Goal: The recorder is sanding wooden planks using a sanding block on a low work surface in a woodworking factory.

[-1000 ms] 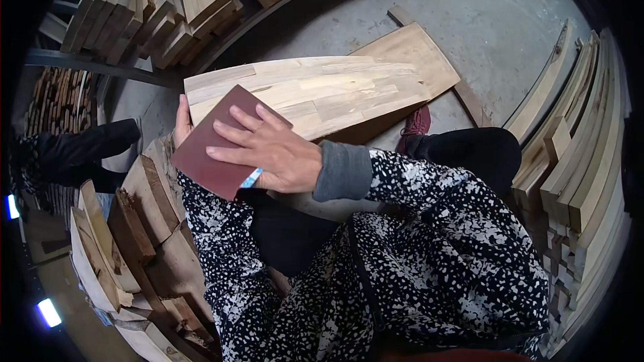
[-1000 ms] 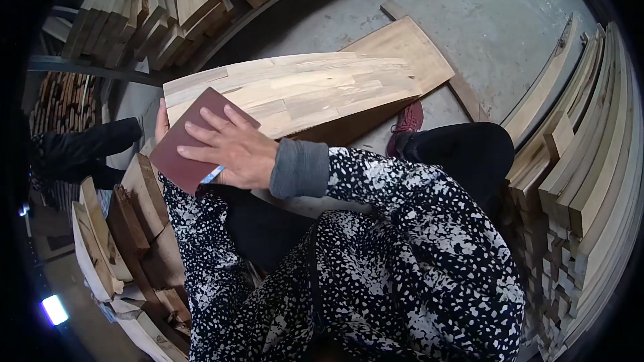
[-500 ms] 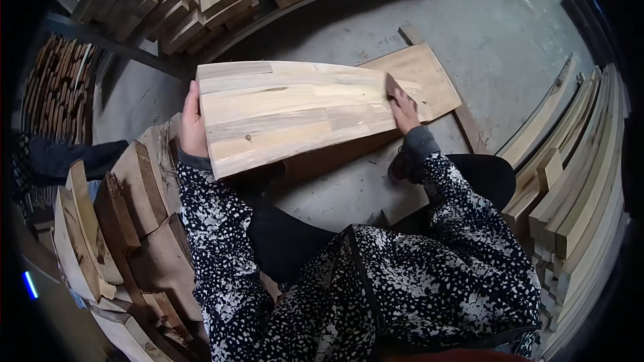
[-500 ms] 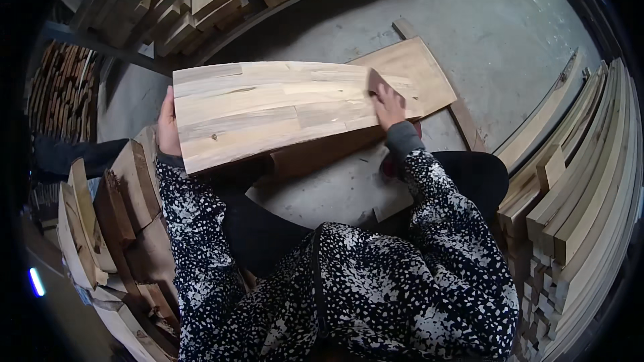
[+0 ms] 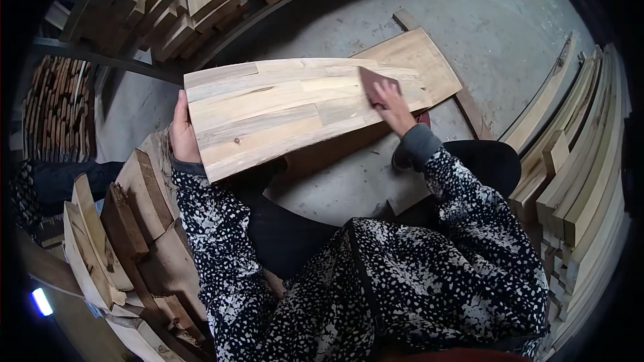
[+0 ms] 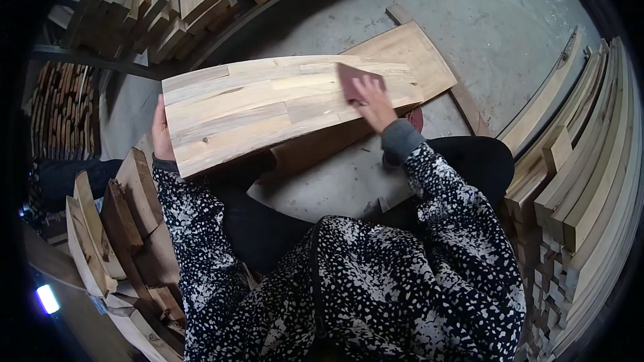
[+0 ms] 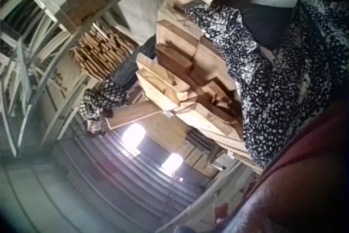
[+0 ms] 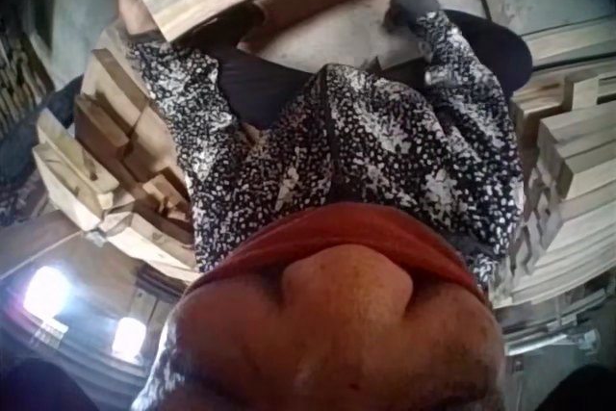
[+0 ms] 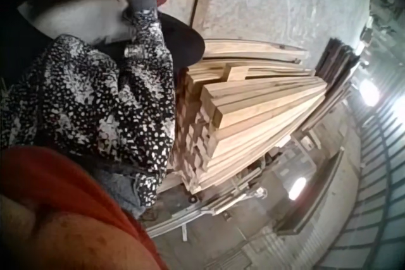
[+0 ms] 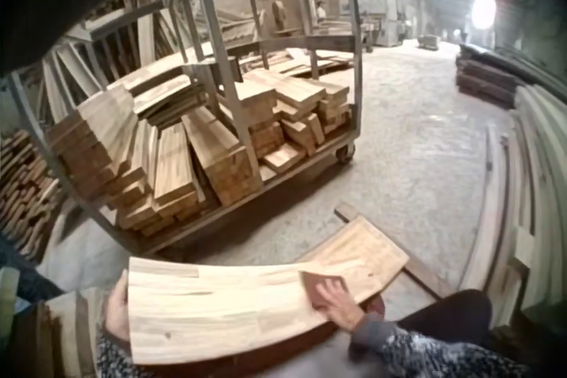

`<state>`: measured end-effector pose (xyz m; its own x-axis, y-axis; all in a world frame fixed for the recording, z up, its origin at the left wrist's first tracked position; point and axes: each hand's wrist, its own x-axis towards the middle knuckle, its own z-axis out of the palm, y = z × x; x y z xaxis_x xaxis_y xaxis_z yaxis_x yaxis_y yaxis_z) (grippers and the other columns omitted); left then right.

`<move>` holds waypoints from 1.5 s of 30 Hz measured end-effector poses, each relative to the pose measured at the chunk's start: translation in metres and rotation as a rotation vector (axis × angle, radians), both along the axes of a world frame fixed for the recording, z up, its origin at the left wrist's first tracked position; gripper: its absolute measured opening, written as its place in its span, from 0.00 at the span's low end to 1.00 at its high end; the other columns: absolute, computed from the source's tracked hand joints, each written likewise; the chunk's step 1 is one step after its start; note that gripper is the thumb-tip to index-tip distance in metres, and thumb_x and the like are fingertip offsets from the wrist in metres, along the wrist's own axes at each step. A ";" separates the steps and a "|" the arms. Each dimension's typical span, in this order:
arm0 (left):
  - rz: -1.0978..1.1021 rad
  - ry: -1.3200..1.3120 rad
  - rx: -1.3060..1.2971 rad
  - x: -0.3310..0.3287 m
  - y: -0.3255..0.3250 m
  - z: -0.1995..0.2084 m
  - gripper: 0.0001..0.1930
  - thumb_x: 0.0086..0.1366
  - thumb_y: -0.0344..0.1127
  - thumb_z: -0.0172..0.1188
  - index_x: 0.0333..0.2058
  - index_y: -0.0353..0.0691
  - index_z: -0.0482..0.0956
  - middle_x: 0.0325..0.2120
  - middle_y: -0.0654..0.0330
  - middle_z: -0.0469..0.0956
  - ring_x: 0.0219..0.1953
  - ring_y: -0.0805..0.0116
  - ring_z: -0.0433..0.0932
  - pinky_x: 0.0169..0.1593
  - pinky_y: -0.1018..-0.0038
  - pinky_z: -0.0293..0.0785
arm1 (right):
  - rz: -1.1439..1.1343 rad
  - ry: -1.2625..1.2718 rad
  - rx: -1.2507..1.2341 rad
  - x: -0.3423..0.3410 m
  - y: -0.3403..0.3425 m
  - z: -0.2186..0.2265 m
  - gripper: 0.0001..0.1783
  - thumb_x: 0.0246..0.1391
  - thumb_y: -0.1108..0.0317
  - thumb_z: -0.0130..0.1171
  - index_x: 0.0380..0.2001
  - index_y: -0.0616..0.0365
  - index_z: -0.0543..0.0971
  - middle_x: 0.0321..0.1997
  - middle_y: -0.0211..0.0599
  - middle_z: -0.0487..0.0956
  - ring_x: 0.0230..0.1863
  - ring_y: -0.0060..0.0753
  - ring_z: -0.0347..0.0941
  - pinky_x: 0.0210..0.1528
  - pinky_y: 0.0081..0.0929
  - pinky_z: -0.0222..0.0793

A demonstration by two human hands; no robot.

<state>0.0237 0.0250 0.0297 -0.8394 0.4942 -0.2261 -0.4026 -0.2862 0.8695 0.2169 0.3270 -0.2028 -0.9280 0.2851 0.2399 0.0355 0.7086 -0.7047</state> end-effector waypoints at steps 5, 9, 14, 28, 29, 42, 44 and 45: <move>-0.031 -0.075 0.039 -0.006 0.011 -0.006 0.21 0.63 0.47 0.39 0.43 0.34 0.69 0.39 0.56 0.72 0.42 0.71 0.70 0.44 0.78 0.66 | -0.096 -0.223 0.262 0.058 0.086 -0.098 0.26 0.51 0.58 0.44 0.54 0.48 0.59 0.59 0.47 0.55 0.57 0.59 0.49 0.55 0.44 0.48; -0.051 -0.099 0.044 -0.003 0.002 -0.002 0.22 0.63 0.48 0.39 0.44 0.34 0.68 0.40 0.56 0.72 0.42 0.70 0.70 0.45 0.77 0.66 | -0.167 -0.123 0.019 -0.003 -0.014 -0.002 0.29 0.50 0.56 0.45 0.56 0.45 0.56 0.60 0.49 0.52 0.59 0.58 0.46 0.56 0.48 0.44; -0.104 -0.091 0.024 0.007 0.016 0.011 0.24 0.63 0.50 0.38 0.44 0.34 0.67 0.41 0.55 0.71 0.42 0.68 0.71 0.46 0.75 0.66 | 0.336 0.158 0.067 -0.025 -0.090 0.132 0.32 0.49 0.57 0.47 0.57 0.47 0.54 0.61 0.49 0.49 0.63 0.56 0.38 0.61 0.48 0.30; 0.106 -0.018 -0.115 0.001 0.004 -0.003 0.22 0.62 0.50 0.38 0.42 0.38 0.70 0.39 0.58 0.72 0.41 0.70 0.70 0.45 0.77 0.65 | -0.198 -0.180 0.307 0.014 0.082 -0.112 0.23 0.52 0.57 0.41 0.51 0.51 0.64 0.58 0.43 0.57 0.55 0.47 0.54 0.57 0.42 0.46; 0.125 -0.008 -0.131 0.002 0.001 0.001 0.22 0.62 0.51 0.39 0.42 0.37 0.69 0.39 0.58 0.72 0.41 0.70 0.70 0.45 0.77 0.65 | -0.272 -0.192 0.036 -0.026 0.036 -0.063 0.23 0.52 0.57 0.41 0.51 0.52 0.63 0.58 0.45 0.56 0.56 0.49 0.52 0.58 0.42 0.43; -0.037 -0.117 -0.072 0.007 0.007 0.002 0.25 0.62 0.52 0.37 0.45 0.36 0.66 0.42 0.55 0.70 0.44 0.66 0.69 0.48 0.74 0.65 | 0.291 0.080 0.097 -0.099 -0.082 0.131 0.31 0.51 0.49 0.43 0.57 0.42 0.55 0.62 0.48 0.47 0.64 0.51 0.36 0.61 0.50 0.29; -0.030 -0.097 -0.094 0.009 0.003 0.006 0.25 0.62 0.52 0.38 0.45 0.36 0.66 0.43 0.55 0.70 0.44 0.67 0.69 0.48 0.74 0.65 | 0.087 0.031 0.045 -0.092 -0.015 0.049 0.26 0.53 0.56 0.43 0.55 0.48 0.59 0.61 0.51 0.50 0.63 0.51 0.38 0.62 0.38 0.34; -0.015 -0.081 -0.108 0.007 0.003 0.006 0.25 0.62 0.52 0.38 0.45 0.36 0.66 0.43 0.55 0.69 0.45 0.67 0.69 0.48 0.74 0.65 | -0.106 -0.096 -0.094 -0.073 0.018 0.020 0.24 0.52 0.59 0.44 0.53 0.52 0.62 0.60 0.52 0.52 0.62 0.50 0.42 0.62 0.34 0.37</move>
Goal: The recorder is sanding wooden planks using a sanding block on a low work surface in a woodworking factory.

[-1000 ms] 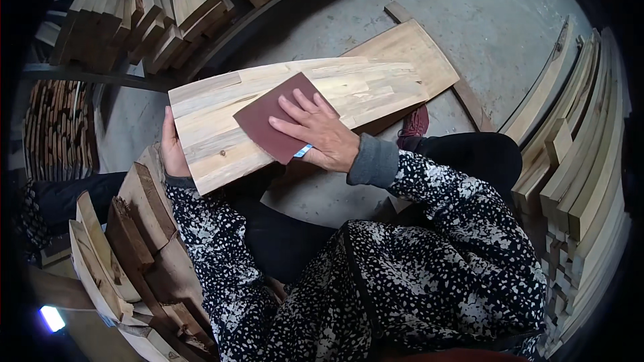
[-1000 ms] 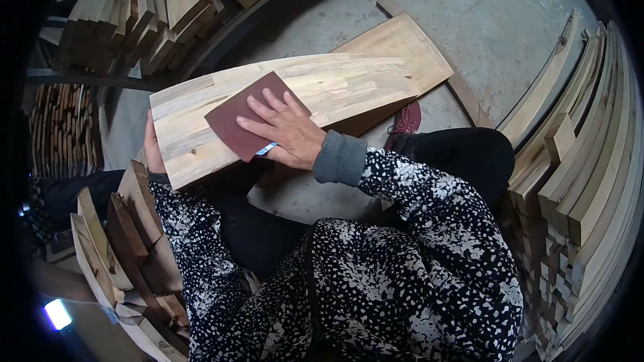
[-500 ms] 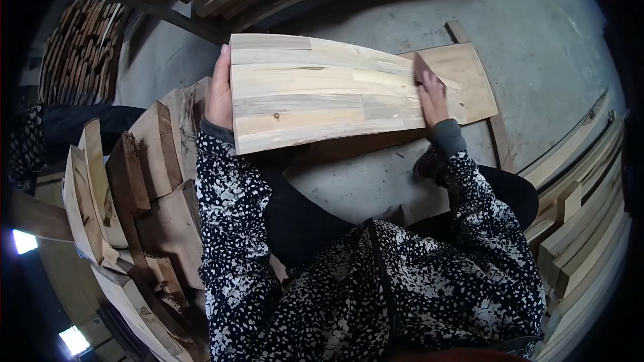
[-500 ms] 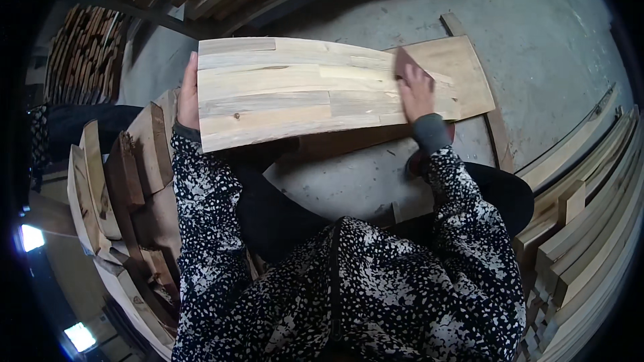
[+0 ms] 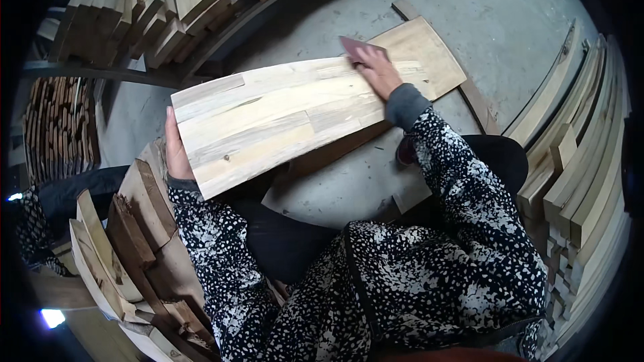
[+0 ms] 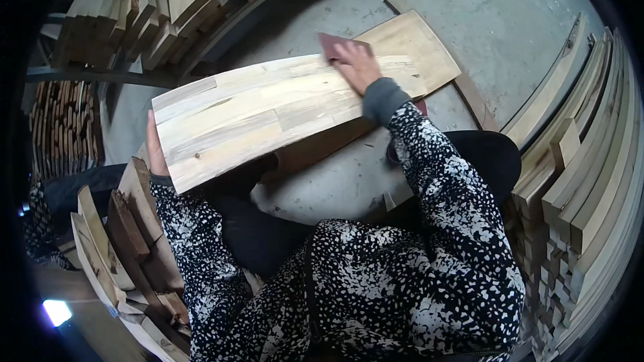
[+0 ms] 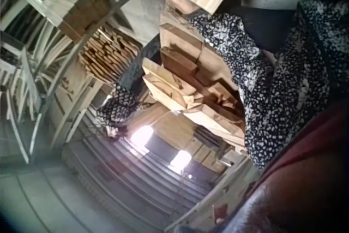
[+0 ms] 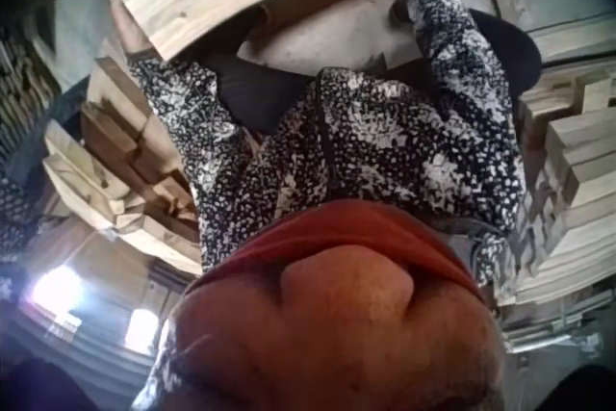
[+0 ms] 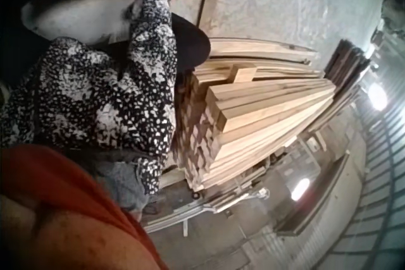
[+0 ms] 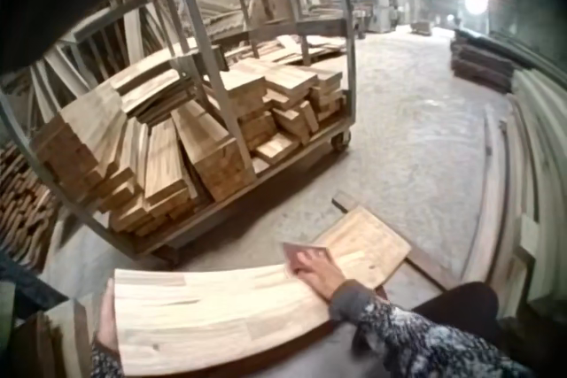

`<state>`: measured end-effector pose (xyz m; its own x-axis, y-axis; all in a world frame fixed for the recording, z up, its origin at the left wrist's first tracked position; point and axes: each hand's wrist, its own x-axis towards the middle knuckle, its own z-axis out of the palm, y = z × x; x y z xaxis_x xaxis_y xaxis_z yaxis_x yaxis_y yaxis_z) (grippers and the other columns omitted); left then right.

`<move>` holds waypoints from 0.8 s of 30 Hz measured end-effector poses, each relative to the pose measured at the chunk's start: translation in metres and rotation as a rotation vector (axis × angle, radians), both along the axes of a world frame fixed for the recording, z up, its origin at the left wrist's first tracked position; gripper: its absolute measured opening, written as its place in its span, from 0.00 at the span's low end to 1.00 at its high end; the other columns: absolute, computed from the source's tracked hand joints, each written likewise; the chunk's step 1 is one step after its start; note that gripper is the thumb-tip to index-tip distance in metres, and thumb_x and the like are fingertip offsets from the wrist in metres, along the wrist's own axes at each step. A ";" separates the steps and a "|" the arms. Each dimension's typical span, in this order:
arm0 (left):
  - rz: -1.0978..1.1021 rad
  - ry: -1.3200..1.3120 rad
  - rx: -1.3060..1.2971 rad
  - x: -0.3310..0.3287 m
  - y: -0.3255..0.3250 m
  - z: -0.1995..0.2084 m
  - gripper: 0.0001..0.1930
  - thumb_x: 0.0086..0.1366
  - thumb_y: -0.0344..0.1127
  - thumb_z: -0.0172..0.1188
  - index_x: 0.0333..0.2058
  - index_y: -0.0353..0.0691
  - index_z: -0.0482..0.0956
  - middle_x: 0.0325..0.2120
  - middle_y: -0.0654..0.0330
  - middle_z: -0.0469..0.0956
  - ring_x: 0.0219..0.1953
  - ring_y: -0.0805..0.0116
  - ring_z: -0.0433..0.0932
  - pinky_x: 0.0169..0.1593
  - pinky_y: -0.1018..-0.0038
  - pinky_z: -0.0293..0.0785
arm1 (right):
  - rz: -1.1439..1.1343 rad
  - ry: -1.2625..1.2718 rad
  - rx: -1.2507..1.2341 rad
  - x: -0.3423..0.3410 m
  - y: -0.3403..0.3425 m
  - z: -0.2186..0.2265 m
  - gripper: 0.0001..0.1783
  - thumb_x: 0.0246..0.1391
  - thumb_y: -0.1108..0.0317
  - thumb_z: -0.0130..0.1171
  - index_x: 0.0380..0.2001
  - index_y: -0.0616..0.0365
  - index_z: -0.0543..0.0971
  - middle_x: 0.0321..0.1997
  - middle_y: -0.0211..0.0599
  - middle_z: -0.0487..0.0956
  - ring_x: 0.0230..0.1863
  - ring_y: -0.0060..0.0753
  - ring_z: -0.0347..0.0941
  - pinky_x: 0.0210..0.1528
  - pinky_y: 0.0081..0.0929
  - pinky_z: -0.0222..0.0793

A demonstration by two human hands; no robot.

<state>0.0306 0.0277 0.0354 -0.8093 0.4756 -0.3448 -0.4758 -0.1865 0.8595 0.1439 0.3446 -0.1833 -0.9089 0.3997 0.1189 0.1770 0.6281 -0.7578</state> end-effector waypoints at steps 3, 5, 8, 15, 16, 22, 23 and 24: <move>-0.031 0.002 0.027 -0.010 0.018 -0.007 0.25 0.62 0.52 0.38 0.45 0.36 0.66 0.43 0.55 0.69 0.45 0.67 0.69 0.48 0.74 0.65 | 0.038 -0.272 0.202 0.077 0.123 -0.120 0.27 0.51 0.51 0.43 0.54 0.47 0.60 0.57 0.49 0.58 0.57 0.59 0.50 0.57 0.44 0.47; 0.004 0.003 0.017 -0.013 0.009 -0.007 0.25 0.62 0.52 0.38 0.45 0.36 0.66 0.43 0.55 0.69 0.46 0.67 0.68 0.48 0.74 0.64 | -0.092 -0.217 0.114 0.054 0.079 -0.101 0.28 0.51 0.50 0.43 0.54 0.46 0.60 0.57 0.49 0.58 0.57 0.60 0.49 0.56 0.45 0.46; 0.019 -0.026 0.026 -0.012 -0.002 0.000 0.25 0.62 0.52 0.38 0.45 0.36 0.66 0.43 0.55 0.69 0.45 0.67 0.69 0.48 0.74 0.65 | 0.011 0.075 0.154 0.012 -0.026 0.010 0.27 0.51 0.58 0.46 0.55 0.49 0.58 0.58 0.52 0.55 0.61 0.57 0.44 0.60 0.44 0.36; -0.012 -0.043 -0.001 -0.006 0.025 0.010 0.24 0.62 0.51 0.38 0.45 0.36 0.66 0.43 0.54 0.70 0.44 0.67 0.70 0.47 0.74 0.66 | 0.528 0.311 0.180 0.006 -0.111 0.125 0.32 0.48 0.53 0.47 0.58 0.42 0.53 0.63 0.44 0.44 0.64 0.50 0.34 0.61 0.52 0.28; -0.009 -0.023 -0.007 -0.008 0.019 0.006 0.24 0.62 0.51 0.38 0.45 0.36 0.66 0.42 0.54 0.70 0.43 0.67 0.70 0.46 0.75 0.66 | 0.527 0.308 0.209 0.002 -0.108 0.121 0.33 0.49 0.53 0.46 0.58 0.42 0.52 0.63 0.44 0.44 0.64 0.49 0.34 0.61 0.51 0.28; -0.009 0.040 -0.002 -0.011 0.010 0.001 0.24 0.62 0.51 0.38 0.45 0.36 0.67 0.41 0.54 0.71 0.43 0.68 0.71 0.46 0.75 0.66 | -0.104 -0.005 0.055 0.023 0.011 -0.012 0.24 0.51 0.58 0.46 0.52 0.54 0.64 0.55 0.51 0.60 0.59 0.56 0.49 0.59 0.44 0.42; -0.005 0.036 -0.004 -0.012 0.008 0.000 0.24 0.62 0.51 0.38 0.44 0.36 0.67 0.41 0.54 0.71 0.43 0.68 0.71 0.46 0.75 0.66 | -0.102 -0.001 0.063 0.025 0.009 -0.016 0.24 0.51 0.58 0.46 0.52 0.54 0.64 0.55 0.51 0.60 0.59 0.56 0.49 0.59 0.44 0.42; -0.003 0.033 -0.006 -0.013 0.007 0.000 0.24 0.62 0.51 0.38 0.44 0.36 0.67 0.41 0.54 0.71 0.43 0.68 0.71 0.46 0.76 0.66 | -0.079 -0.033 0.135 0.027 0.007 -0.021 0.24 0.51 0.59 0.46 0.52 0.55 0.63 0.55 0.52 0.60 0.59 0.55 0.49 0.59 0.43 0.43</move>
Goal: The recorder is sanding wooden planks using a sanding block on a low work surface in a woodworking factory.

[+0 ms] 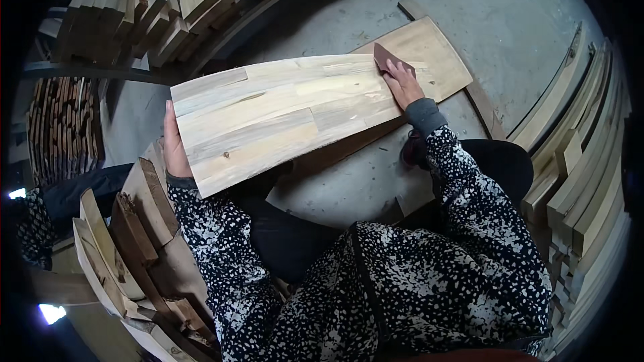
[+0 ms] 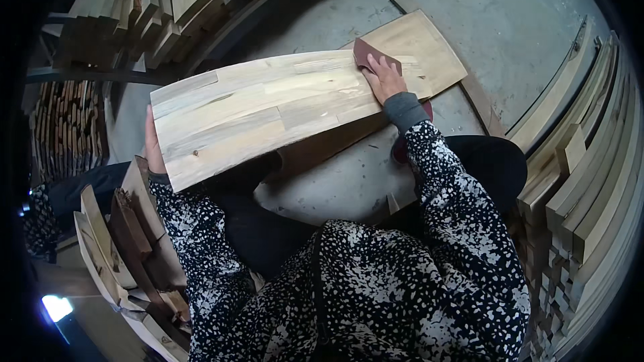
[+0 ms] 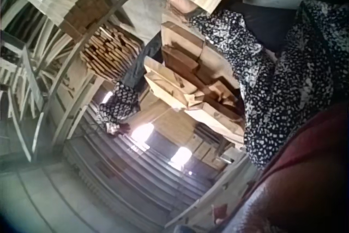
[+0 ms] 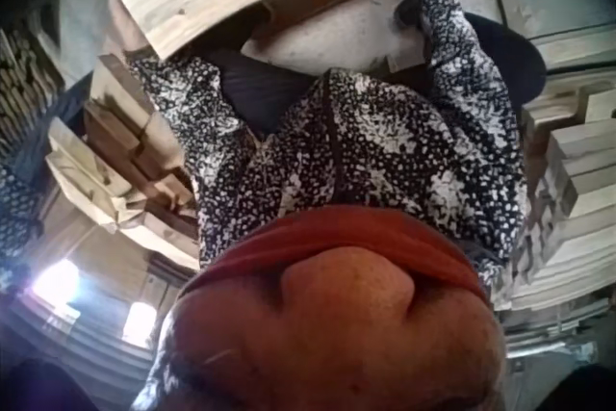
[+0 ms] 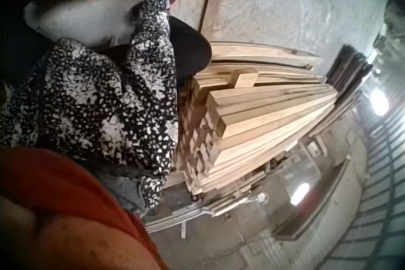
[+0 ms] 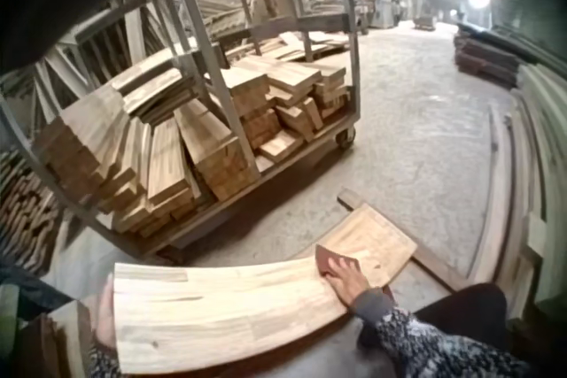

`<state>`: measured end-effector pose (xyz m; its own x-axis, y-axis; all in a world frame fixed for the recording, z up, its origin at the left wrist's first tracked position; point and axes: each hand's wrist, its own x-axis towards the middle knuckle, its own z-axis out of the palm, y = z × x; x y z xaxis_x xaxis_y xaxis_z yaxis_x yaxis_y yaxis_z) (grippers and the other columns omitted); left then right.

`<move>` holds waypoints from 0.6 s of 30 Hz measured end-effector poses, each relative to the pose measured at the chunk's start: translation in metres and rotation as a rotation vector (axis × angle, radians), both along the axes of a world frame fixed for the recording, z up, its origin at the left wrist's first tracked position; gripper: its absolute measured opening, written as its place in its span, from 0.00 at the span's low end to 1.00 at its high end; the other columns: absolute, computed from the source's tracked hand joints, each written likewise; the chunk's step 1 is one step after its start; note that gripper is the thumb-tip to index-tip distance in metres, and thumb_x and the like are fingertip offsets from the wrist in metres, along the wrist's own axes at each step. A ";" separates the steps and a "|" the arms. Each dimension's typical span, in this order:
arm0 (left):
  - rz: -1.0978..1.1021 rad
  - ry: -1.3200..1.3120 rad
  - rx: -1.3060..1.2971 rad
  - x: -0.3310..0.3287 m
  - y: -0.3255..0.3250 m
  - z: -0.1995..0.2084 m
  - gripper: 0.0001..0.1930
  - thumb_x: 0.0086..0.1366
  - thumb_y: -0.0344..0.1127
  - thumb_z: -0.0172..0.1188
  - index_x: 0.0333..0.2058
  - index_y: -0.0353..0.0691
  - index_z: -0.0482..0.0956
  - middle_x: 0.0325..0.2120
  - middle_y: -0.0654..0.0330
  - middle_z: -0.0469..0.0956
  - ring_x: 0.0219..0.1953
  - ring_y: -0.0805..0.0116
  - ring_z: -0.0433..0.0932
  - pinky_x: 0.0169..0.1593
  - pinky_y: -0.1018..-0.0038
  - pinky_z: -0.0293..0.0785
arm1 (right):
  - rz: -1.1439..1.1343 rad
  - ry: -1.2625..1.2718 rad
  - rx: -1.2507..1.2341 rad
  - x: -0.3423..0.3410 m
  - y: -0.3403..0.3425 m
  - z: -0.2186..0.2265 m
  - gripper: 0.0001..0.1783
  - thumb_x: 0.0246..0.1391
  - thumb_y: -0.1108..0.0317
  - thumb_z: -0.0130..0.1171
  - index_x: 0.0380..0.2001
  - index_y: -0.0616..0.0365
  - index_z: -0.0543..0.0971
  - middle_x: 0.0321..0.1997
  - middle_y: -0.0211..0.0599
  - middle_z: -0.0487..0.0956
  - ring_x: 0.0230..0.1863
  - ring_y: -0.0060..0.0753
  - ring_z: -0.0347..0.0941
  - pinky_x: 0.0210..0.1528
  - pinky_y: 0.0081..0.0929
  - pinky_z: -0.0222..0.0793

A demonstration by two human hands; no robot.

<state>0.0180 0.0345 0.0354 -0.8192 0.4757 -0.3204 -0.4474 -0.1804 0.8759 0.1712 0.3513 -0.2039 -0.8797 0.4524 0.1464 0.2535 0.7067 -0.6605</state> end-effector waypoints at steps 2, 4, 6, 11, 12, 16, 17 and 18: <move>0.008 -0.004 0.004 0.001 -0.003 0.000 0.24 0.62 0.51 0.38 0.44 0.36 0.68 0.41 0.54 0.71 0.43 0.68 0.71 0.47 0.76 0.66 | 0.046 -0.078 0.139 0.008 -0.012 0.017 0.25 0.50 0.61 0.47 0.52 0.58 0.63 0.54 0.53 0.62 0.58 0.54 0.50 0.60 0.40 0.43; -0.005 -0.020 0.025 0.003 -0.003 0.001 0.24 0.62 0.51 0.38 0.44 0.35 0.68 0.41 0.54 0.71 0.43 0.68 0.70 0.47 0.76 0.66 | 0.113 0.073 0.032 -0.002 -0.053 0.056 0.26 0.51 0.62 0.47 0.53 0.56 0.61 0.56 0.50 0.59 0.59 0.51 0.50 0.60 0.43 0.42; -0.028 -0.032 0.043 0.006 0.005 0.000 0.24 0.62 0.51 0.38 0.44 0.35 0.68 0.41 0.54 0.71 0.43 0.68 0.70 0.47 0.76 0.65 | 0.292 0.125 -0.004 -0.002 -0.102 0.126 0.30 0.47 0.60 0.51 0.55 0.44 0.59 0.60 0.49 0.51 0.61 0.58 0.43 0.60 0.49 0.38; -0.105 -0.091 0.099 0.016 0.011 0.008 0.24 0.62 0.51 0.37 0.43 0.35 0.68 0.41 0.54 0.71 0.43 0.69 0.70 0.47 0.77 0.65 | 0.555 0.332 -0.015 0.004 -0.163 0.178 0.33 0.44 0.63 0.53 0.56 0.43 0.58 0.62 0.47 0.47 0.62 0.58 0.39 0.60 0.52 0.37; -0.100 -0.077 0.087 0.014 0.010 0.006 0.24 0.62 0.52 0.37 0.43 0.35 0.68 0.41 0.54 0.71 0.43 0.69 0.70 0.47 0.77 0.65 | 0.600 0.349 -0.026 0.005 -0.165 0.179 0.33 0.44 0.64 0.53 0.56 0.43 0.58 0.62 0.47 0.46 0.62 0.58 0.39 0.60 0.53 0.38; -0.015 0.011 0.005 0.014 0.003 0.008 0.24 0.62 0.52 0.37 0.43 0.36 0.68 0.41 0.56 0.71 0.43 0.69 0.70 0.46 0.77 0.65 | 0.388 0.161 0.032 0.017 -0.112 0.134 0.31 0.44 0.67 0.52 0.55 0.48 0.59 0.59 0.48 0.54 0.61 0.58 0.43 0.60 0.46 0.41; 0.014 0.047 -0.028 0.013 0.003 0.008 0.24 0.62 0.52 0.37 0.43 0.36 0.68 0.40 0.56 0.71 0.43 0.69 0.70 0.46 0.77 0.65 | 0.281 0.126 0.022 0.021 -0.090 0.108 0.30 0.45 0.68 0.52 0.55 0.51 0.59 0.58 0.49 0.57 0.60 0.57 0.46 0.60 0.43 0.42; 0.018 0.045 -0.022 0.012 0.003 0.007 0.24 0.62 0.52 0.37 0.43 0.36 0.68 0.40 0.56 0.71 0.43 0.69 0.70 0.46 0.77 0.65 | 0.203 0.126 0.014 0.024 -0.064 0.078 0.29 0.46 0.68 0.51 0.54 0.53 0.60 0.56 0.51 0.59 0.59 0.56 0.49 0.60 0.41 0.43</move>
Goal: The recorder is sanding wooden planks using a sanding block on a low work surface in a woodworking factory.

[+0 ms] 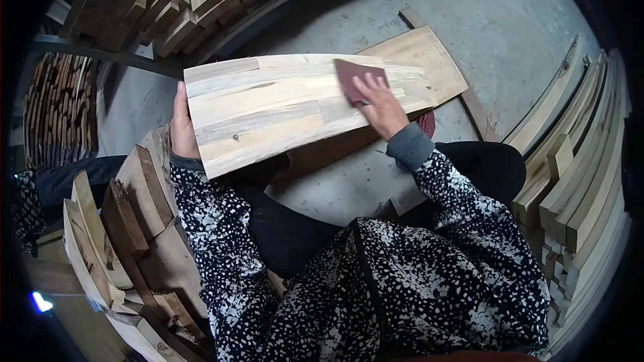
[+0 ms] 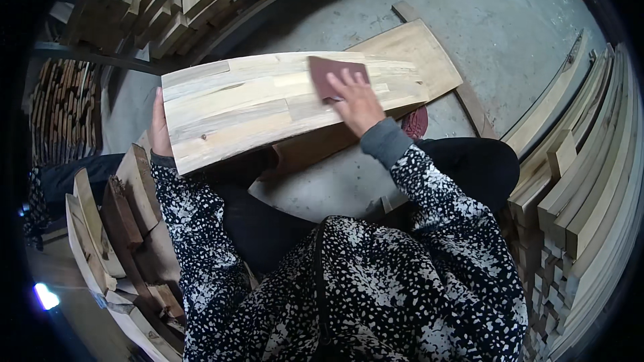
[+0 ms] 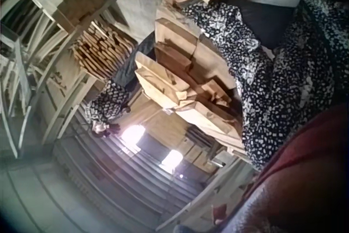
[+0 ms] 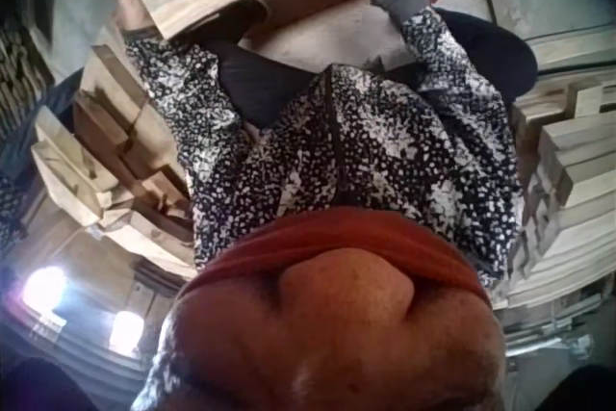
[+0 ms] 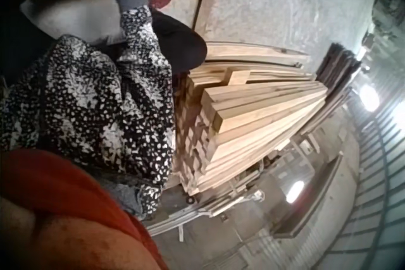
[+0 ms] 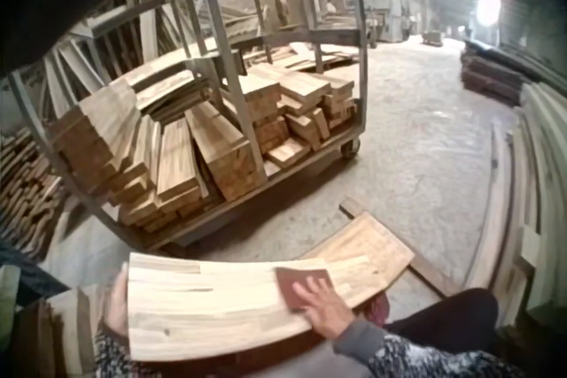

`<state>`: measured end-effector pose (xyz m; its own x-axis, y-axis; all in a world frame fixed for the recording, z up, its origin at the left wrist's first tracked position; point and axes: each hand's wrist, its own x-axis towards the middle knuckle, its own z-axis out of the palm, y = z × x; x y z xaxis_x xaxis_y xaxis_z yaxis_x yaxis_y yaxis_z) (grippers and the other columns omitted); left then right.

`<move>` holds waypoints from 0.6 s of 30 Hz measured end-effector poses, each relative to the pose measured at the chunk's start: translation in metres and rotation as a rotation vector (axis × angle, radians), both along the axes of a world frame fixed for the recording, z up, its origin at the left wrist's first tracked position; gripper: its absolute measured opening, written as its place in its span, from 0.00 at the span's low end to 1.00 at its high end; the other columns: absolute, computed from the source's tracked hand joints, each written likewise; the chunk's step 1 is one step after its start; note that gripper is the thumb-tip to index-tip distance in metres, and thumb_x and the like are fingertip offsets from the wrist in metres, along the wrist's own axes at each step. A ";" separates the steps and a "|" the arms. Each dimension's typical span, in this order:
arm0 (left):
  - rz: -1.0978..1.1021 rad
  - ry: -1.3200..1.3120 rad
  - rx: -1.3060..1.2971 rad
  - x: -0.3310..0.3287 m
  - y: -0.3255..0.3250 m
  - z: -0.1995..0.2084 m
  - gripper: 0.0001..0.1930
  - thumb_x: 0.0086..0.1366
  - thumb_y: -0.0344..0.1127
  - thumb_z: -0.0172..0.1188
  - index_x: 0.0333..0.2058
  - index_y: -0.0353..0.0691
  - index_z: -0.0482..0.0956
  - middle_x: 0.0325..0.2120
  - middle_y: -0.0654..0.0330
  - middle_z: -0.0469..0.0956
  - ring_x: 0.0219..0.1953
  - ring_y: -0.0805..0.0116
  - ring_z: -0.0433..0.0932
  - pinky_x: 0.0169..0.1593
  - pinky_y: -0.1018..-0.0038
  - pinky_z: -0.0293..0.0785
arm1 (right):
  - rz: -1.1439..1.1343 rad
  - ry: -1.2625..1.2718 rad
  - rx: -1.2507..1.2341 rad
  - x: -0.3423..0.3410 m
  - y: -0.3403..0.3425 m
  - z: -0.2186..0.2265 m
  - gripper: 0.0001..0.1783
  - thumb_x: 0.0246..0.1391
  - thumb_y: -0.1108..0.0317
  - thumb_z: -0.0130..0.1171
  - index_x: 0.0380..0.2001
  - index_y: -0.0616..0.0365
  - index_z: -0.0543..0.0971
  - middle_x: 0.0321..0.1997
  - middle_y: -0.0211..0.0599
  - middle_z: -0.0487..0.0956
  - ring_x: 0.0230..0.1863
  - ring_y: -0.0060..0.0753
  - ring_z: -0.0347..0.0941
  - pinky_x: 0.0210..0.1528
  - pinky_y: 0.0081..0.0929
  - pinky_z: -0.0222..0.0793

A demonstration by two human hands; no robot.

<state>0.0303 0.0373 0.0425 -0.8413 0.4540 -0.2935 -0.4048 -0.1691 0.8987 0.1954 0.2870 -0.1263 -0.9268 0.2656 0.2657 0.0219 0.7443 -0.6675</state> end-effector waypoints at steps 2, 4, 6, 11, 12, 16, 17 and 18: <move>-0.010 -0.001 0.000 -0.008 0.000 -0.007 0.24 0.62 0.51 0.37 0.43 0.36 0.68 0.40 0.57 0.71 0.42 0.69 0.70 0.45 0.77 0.65 | -0.136 -0.042 -0.026 0.019 0.039 -0.053 0.27 0.48 0.68 0.50 0.53 0.55 0.60 0.53 0.53 0.63 0.57 0.55 0.52 0.60 0.39 0.43; -0.009 0.001 -0.007 -0.012 -0.001 -0.011 0.24 0.62 0.51 0.37 0.43 0.36 0.68 0.40 0.57 0.71 0.42 0.69 0.70 0.45 0.77 0.66 | -0.183 -0.080 -0.049 0.023 0.041 -0.062 0.26 0.48 0.68 0.50 0.53 0.55 0.61 0.52 0.54 0.63 0.57 0.55 0.53 0.60 0.39 0.43; -0.015 -0.014 0.036 -0.013 -0.004 -0.013 0.24 0.62 0.51 0.37 0.44 0.36 0.68 0.40 0.57 0.71 0.41 0.69 0.70 0.45 0.77 0.66 | -0.208 -0.141 -0.044 0.019 0.014 -0.041 0.28 0.47 0.69 0.50 0.55 0.54 0.59 0.54 0.53 0.61 0.58 0.56 0.51 0.60 0.41 0.43; -0.056 -0.078 0.058 -0.001 0.006 0.001 0.24 0.62 0.52 0.38 0.45 0.37 0.67 0.41 0.56 0.71 0.42 0.68 0.70 0.45 0.76 0.66 | 0.140 0.083 -0.083 0.018 -0.100 0.083 0.38 0.38 0.75 0.51 0.57 0.44 0.56 0.62 0.48 0.48 0.62 0.57 0.38 0.60 0.50 0.35; -0.062 -0.079 0.054 -0.001 0.007 -0.001 0.24 0.62 0.52 0.38 0.45 0.37 0.67 0.41 0.56 0.71 0.42 0.68 0.70 0.45 0.76 0.66 | 0.212 0.117 -0.118 0.022 -0.114 0.098 0.38 0.37 0.76 0.51 0.56 0.44 0.57 0.62 0.47 0.48 0.63 0.56 0.38 0.60 0.50 0.35; -0.058 -0.056 0.068 -0.002 0.001 -0.005 0.24 0.62 0.52 0.38 0.46 0.37 0.67 0.41 0.56 0.70 0.42 0.67 0.70 0.45 0.75 0.66 | 0.303 0.159 -0.047 0.025 -0.112 0.091 0.38 0.36 0.76 0.50 0.56 0.44 0.59 0.62 0.45 0.48 0.63 0.52 0.38 0.61 0.50 0.34; -0.047 -0.054 0.048 -0.002 0.001 -0.007 0.24 0.62 0.52 0.39 0.46 0.37 0.67 0.41 0.56 0.70 0.42 0.67 0.70 0.45 0.75 0.66 | 0.310 0.154 0.009 0.026 -0.105 0.082 0.37 0.36 0.76 0.50 0.56 0.44 0.59 0.62 0.45 0.48 0.63 0.52 0.38 0.61 0.51 0.34; -0.027 -0.048 0.025 -0.001 -0.001 -0.007 0.24 0.62 0.52 0.39 0.46 0.38 0.67 0.42 0.56 0.70 0.42 0.67 0.70 0.45 0.75 0.66 | 0.267 0.087 -0.017 0.029 -0.092 0.073 0.36 0.38 0.76 0.49 0.55 0.44 0.59 0.62 0.45 0.48 0.63 0.51 0.38 0.61 0.50 0.34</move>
<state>0.0289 0.0363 0.0356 -0.8137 0.4839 -0.3220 -0.4523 -0.1794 0.8736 0.2248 0.1946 -0.0534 -0.9386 0.0204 0.3445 -0.2309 0.7048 -0.6708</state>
